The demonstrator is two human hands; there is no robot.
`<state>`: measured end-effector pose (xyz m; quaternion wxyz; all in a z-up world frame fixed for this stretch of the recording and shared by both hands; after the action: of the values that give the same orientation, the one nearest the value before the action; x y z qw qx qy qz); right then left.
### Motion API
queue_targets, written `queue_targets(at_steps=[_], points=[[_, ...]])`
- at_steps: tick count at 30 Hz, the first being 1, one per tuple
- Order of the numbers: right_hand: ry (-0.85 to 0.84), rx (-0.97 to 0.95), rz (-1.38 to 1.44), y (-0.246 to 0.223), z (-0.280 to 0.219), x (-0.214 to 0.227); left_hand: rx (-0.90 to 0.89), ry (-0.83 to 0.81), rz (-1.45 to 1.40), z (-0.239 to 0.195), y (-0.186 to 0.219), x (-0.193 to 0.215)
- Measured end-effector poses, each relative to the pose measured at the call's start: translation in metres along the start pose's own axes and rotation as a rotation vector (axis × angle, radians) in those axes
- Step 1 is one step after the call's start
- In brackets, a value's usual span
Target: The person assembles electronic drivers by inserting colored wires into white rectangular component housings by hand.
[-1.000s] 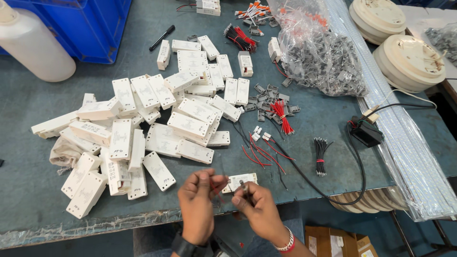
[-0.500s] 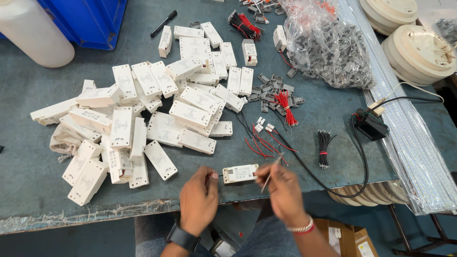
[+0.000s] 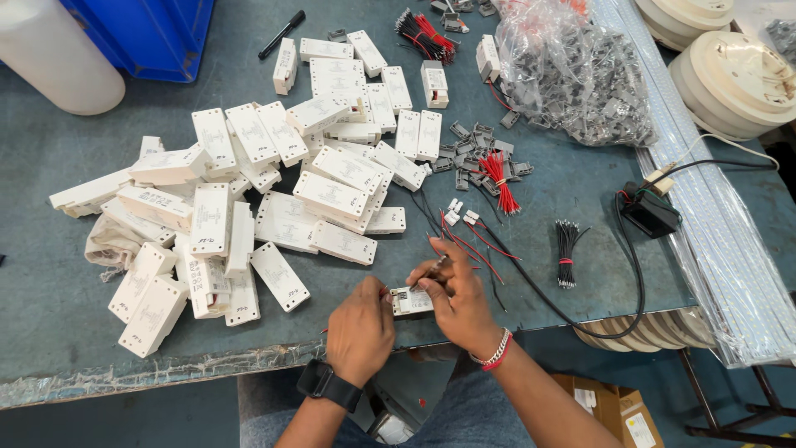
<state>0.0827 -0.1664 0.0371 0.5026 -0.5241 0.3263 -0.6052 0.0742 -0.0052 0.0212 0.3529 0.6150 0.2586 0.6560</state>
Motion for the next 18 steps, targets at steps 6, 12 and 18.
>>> queue_targets(at_steps=[6, 12, 18], points=[[-0.096, 0.09, -0.079, -0.016, 0.002, -0.009, -0.021, -0.031, 0.0, 0.0, 0.002, -0.001], [-0.143, 0.159, -0.154, -0.027, 0.002, -0.013, -0.036, -0.034, -0.002, 0.001, 0.003, -0.004], [-0.161, 0.211, -0.254, -0.031, 0.001, -0.016, -0.044, -0.065, 0.022, 0.001, 0.002, -0.01]])
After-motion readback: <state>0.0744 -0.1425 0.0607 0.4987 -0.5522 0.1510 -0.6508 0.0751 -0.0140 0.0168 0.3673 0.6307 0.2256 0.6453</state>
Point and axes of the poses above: each hand's wrist, its own z-axis towards the middle knuckle, its own x-axis out of the back of the hand, y = z × x, the point moved 9 cm from there along z, towards the middle knuckle, and after that the axes turned 1 degree about y, right-handed, at the moved point
